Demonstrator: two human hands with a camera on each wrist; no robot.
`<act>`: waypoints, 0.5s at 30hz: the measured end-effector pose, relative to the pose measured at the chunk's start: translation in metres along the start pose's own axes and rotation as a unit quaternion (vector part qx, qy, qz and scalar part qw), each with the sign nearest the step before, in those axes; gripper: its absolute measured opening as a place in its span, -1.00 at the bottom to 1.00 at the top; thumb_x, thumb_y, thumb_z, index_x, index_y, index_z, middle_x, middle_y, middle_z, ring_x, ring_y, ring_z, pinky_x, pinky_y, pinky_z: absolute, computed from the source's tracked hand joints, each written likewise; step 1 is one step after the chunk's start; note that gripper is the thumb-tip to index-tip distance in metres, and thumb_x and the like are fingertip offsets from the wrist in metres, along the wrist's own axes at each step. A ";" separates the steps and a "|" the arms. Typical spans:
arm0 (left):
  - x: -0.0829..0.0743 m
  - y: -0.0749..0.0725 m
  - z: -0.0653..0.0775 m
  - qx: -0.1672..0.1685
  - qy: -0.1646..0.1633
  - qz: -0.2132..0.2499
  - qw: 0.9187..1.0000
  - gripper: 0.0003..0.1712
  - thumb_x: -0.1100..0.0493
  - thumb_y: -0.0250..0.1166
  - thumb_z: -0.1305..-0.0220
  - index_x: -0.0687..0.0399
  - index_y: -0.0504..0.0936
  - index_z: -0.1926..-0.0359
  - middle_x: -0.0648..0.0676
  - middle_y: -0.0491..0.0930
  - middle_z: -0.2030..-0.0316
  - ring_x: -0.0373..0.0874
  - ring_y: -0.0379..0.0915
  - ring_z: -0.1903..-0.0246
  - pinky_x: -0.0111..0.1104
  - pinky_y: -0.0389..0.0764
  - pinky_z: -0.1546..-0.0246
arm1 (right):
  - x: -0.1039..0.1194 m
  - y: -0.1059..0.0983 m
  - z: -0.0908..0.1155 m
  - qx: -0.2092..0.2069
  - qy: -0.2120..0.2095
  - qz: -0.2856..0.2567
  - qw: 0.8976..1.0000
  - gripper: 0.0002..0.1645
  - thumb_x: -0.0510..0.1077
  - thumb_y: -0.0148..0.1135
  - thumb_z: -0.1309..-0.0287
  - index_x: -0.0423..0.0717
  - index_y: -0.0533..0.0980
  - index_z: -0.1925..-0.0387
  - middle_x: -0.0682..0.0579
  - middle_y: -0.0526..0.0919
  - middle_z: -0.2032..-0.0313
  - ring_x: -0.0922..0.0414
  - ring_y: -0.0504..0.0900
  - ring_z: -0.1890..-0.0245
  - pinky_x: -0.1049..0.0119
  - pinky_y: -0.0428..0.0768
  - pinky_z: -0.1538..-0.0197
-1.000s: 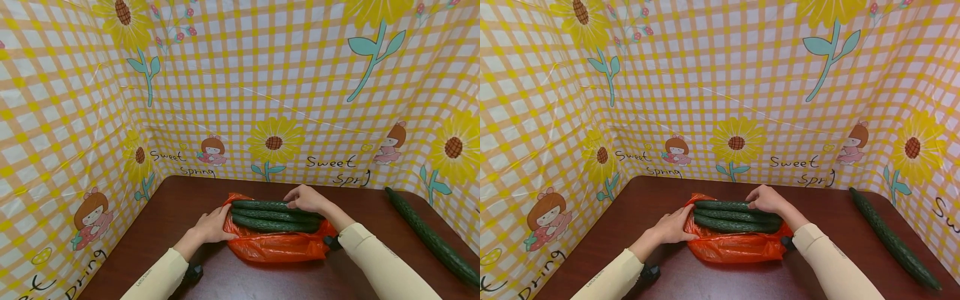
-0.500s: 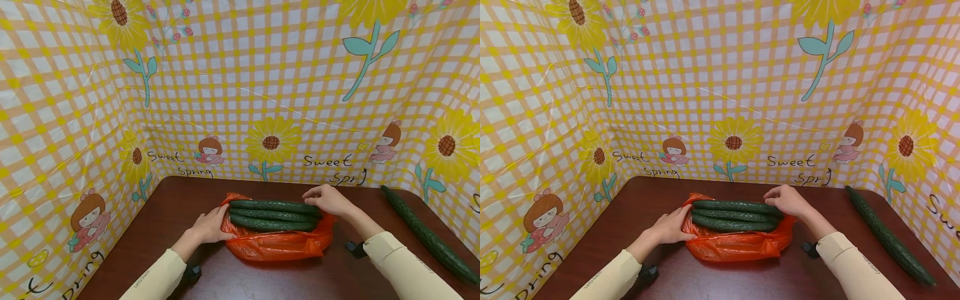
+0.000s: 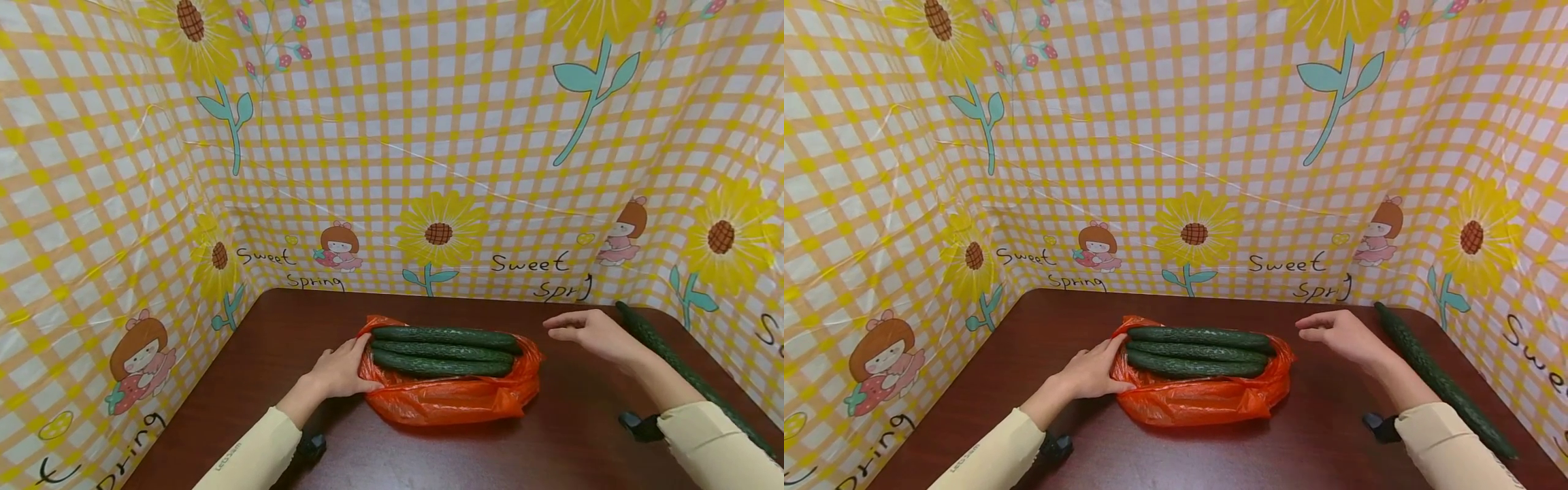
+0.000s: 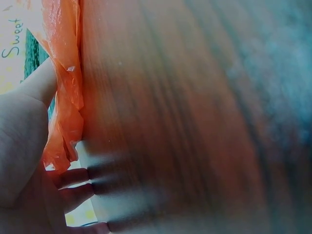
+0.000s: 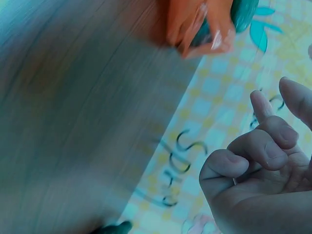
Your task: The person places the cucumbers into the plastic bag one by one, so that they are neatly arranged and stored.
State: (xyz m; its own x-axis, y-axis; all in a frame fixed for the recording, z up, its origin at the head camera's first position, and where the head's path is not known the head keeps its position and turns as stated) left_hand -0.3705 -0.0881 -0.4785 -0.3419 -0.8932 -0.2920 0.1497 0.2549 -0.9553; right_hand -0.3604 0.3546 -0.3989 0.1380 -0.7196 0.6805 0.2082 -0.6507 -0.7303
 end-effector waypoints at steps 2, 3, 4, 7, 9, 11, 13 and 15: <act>0.000 0.000 0.000 0.000 0.000 -0.001 1.000 0.24 -0.46 0.37 -0.08 -0.11 0.00 -0.60 0.15 0.23 -0.49 0.09 0.17 -0.47 0.25 0.20 -0.35 | -0.008 -0.006 0.006 -0.005 0.005 0.003 1.000 -0.38 0.13 0.15 -0.43 -0.23 0.51 -0.28 -0.37 0.52 -0.25 -0.31 0.53 -0.18 -0.18 0.54 -0.07; 0.000 0.000 0.001 0.000 0.000 0.000 1.000 0.24 -0.45 0.38 -0.08 -0.10 0.00 -0.60 0.15 0.23 -0.49 0.09 0.17 -0.47 0.25 0.20 -0.35 | -0.012 -0.009 0.009 -0.007 0.009 0.004 1.000 -0.37 0.14 0.15 -0.43 -0.24 0.50 -0.29 -0.37 0.52 -0.25 -0.32 0.53 -0.18 -0.17 0.54 -0.07; -0.001 0.000 0.001 -0.001 0.001 0.000 1.000 0.24 -0.45 0.38 -0.08 -0.09 0.01 -0.60 0.16 0.23 -0.48 0.10 0.17 -0.47 0.25 0.21 -0.35 | -0.017 -0.013 0.011 -0.008 0.013 0.005 1.000 -0.36 0.14 0.14 -0.44 -0.25 0.49 -0.30 -0.37 0.51 -0.25 -0.33 0.51 -0.19 -0.18 0.54 -0.07; -0.001 -0.001 0.002 0.001 0.001 0.001 1.000 0.23 -0.44 0.38 -0.09 -0.09 0.01 -0.60 0.16 0.23 -0.48 0.10 0.17 -0.47 0.25 0.21 -0.35 | -0.031 -0.021 0.018 -0.011 0.025 0.008 1.000 -0.32 0.18 0.13 -0.43 -0.24 0.47 -0.31 -0.38 0.49 -0.27 -0.38 0.47 -0.22 -0.19 0.53 -0.07; -0.001 -0.001 0.002 0.000 0.002 0.001 1.000 0.24 -0.44 0.38 -0.08 -0.07 0.01 -0.60 0.17 0.24 -0.48 0.10 0.17 -0.47 0.24 0.22 -0.34 | -0.039 -0.028 0.021 -0.010 0.036 0.007 0.999 -0.29 0.21 0.13 -0.42 -0.23 0.46 -0.33 -0.39 0.47 -0.29 -0.41 0.43 -0.24 -0.18 0.53 -0.06; -0.002 -0.001 0.002 -0.001 0.002 -0.001 1.000 0.24 -0.45 0.38 -0.08 -0.07 0.01 -0.60 0.17 0.24 -0.48 0.10 0.17 -0.47 0.23 0.24 -0.33 | -0.045 -0.033 0.025 -0.011 0.042 0.007 0.999 -0.27 0.23 0.11 -0.43 -0.23 0.44 -0.34 -0.41 0.42 -0.31 -0.44 0.38 -0.27 -0.16 0.54 -0.04; -0.002 -0.001 0.003 -0.003 0.003 -0.001 1.000 0.25 -0.45 0.38 -0.07 -0.05 0.02 -0.60 0.17 0.24 -0.48 0.10 0.18 -0.47 0.22 0.25 -0.33 | -0.050 -0.039 0.029 -0.012 0.045 0.007 0.999 -0.26 0.23 0.10 -0.44 -0.23 0.43 -0.36 -0.44 0.38 -0.34 -0.45 0.38 -0.26 -0.11 0.56 0.00; -0.002 -0.001 0.003 -0.004 0.002 -0.001 1.000 0.25 -0.46 0.38 -0.07 -0.05 0.02 -0.59 0.16 0.24 -0.48 0.09 0.18 -0.47 0.21 0.25 -0.33 | -0.055 -0.044 0.032 -0.018 0.049 0.009 0.999 -0.26 0.23 0.10 -0.44 -0.24 0.42 -0.36 -0.44 0.39 -0.33 -0.31 0.52 -0.12 0.03 0.57 0.11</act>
State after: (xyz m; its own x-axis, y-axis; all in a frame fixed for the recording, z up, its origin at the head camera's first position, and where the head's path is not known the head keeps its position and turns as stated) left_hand -0.3673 -0.0881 -0.4767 -0.3462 -0.8923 -0.2896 0.1419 0.2554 -0.9564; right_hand -0.3462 0.4306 -0.4027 0.0449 -0.7506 0.6592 0.1723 -0.6442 -0.7452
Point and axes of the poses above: each hand's wrist, its own z-axis away from the middle knuckle, its own y-axis out of the palm, x = y × z, the point moved 7 cm from there along -z, towards the middle knuckle
